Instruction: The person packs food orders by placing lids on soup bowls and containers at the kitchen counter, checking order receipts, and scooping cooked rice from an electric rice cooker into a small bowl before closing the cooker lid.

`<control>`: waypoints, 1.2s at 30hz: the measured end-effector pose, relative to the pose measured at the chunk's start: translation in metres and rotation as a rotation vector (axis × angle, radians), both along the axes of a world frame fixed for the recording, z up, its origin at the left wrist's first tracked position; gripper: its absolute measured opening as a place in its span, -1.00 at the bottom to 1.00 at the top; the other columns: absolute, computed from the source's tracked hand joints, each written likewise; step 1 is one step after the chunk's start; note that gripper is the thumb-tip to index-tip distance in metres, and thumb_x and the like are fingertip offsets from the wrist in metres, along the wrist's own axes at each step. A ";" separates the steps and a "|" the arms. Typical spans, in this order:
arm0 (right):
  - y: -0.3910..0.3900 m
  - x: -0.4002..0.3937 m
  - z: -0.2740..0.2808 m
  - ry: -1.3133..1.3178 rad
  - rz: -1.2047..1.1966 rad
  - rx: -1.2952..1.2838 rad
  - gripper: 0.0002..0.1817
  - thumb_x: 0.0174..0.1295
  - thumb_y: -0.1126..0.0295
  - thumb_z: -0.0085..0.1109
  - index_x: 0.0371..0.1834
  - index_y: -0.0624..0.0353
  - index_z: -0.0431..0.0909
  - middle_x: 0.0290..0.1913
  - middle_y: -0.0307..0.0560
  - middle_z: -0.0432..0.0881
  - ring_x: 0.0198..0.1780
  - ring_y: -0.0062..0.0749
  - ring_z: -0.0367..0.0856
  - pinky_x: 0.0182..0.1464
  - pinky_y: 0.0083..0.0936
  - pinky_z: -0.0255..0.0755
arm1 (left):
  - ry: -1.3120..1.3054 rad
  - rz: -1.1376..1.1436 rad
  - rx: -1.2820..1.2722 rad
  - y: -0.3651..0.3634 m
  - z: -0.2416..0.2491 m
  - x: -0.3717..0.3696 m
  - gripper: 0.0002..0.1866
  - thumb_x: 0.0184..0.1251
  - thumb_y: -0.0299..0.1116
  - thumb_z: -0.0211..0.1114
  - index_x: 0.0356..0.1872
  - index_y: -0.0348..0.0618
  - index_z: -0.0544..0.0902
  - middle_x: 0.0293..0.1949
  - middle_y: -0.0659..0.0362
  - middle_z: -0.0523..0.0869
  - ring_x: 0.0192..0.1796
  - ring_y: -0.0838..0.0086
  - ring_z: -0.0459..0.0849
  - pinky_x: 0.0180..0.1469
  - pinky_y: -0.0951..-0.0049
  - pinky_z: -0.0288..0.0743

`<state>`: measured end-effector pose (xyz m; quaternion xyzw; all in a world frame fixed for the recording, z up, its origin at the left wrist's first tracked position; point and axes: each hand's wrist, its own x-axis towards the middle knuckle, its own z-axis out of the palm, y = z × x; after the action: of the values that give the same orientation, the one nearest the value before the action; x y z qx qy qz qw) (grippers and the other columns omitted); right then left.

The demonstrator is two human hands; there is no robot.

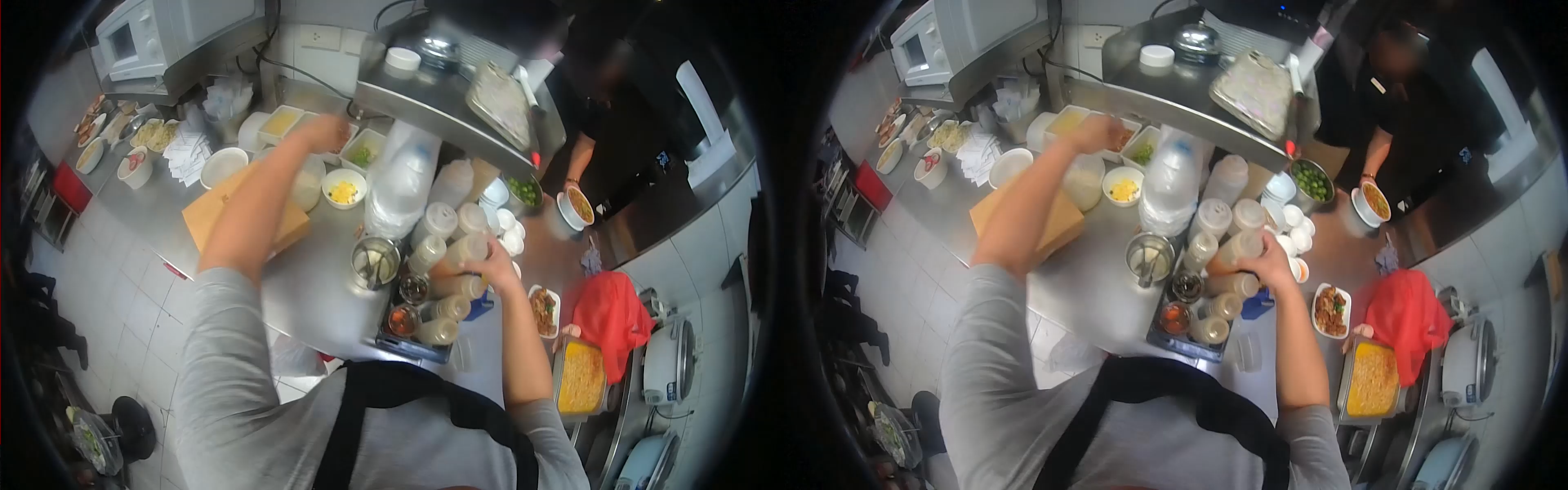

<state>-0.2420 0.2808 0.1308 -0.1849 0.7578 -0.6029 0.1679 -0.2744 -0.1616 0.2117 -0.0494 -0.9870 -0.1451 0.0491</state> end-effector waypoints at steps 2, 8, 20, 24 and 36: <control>-0.005 0.001 0.003 -0.044 0.022 0.038 -0.43 -0.14 0.57 0.37 0.02 0.20 0.39 -0.08 -0.14 0.54 -0.06 -0.47 0.51 0.00 -0.48 0.43 | 0.084 -0.063 -0.095 0.006 -0.029 -0.037 -0.82 0.12 -0.38 0.12 -0.32 -0.15 0.66 -0.27 -0.02 0.69 -0.16 0.12 0.64 -0.11 0.18 0.48; 0.041 0.070 0.022 -0.182 -0.297 -0.166 -0.49 -0.01 0.57 0.30 0.07 0.18 0.39 -0.06 -0.13 0.50 -0.18 -0.51 0.54 -0.12 -0.56 0.48 | 0.191 -0.110 -0.194 -0.001 -0.151 -0.138 -0.79 0.10 -0.46 0.07 -0.36 -0.28 0.67 -0.25 -0.12 0.68 -0.14 0.10 0.66 -0.08 0.20 0.50; -0.011 0.079 0.010 0.006 -0.289 -0.082 -0.59 0.03 0.55 0.28 0.00 0.19 0.44 -0.06 -0.10 0.43 -0.21 -0.54 0.57 -0.20 -0.63 0.48 | -0.022 0.012 -0.294 0.014 -0.158 -0.152 -0.80 0.09 -0.48 0.07 -0.39 -0.28 0.66 -0.29 -0.12 0.67 -0.18 0.07 0.65 -0.10 0.18 0.50; 0.030 0.099 0.001 0.102 -0.438 -0.102 -0.62 0.04 0.56 0.26 -0.02 0.18 0.45 -0.05 -0.13 0.46 -0.20 -0.54 0.57 -0.19 -0.61 0.48 | -0.007 0.023 -0.324 0.012 -0.160 -0.155 -0.81 0.08 -0.48 0.07 -0.39 -0.28 0.66 -0.30 -0.13 0.67 -0.19 0.05 0.65 -0.10 0.18 0.50; 0.163 0.176 -0.055 0.022 -0.866 0.107 -0.75 0.02 0.54 0.25 -0.18 0.20 0.53 -0.24 -0.20 0.56 -0.35 -0.58 0.53 -0.29 -0.63 0.44 | 0.436 -0.032 -0.488 -0.028 -0.148 -0.136 -0.82 0.07 -0.50 0.07 -0.42 -0.28 0.65 -0.34 -0.14 0.66 -0.23 0.01 0.64 -0.12 0.16 0.49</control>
<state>-0.0658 0.4434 0.0760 0.1526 0.7974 -0.5754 -0.0992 -0.4104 -0.1897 0.0632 -0.1051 -0.9579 0.1090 0.2438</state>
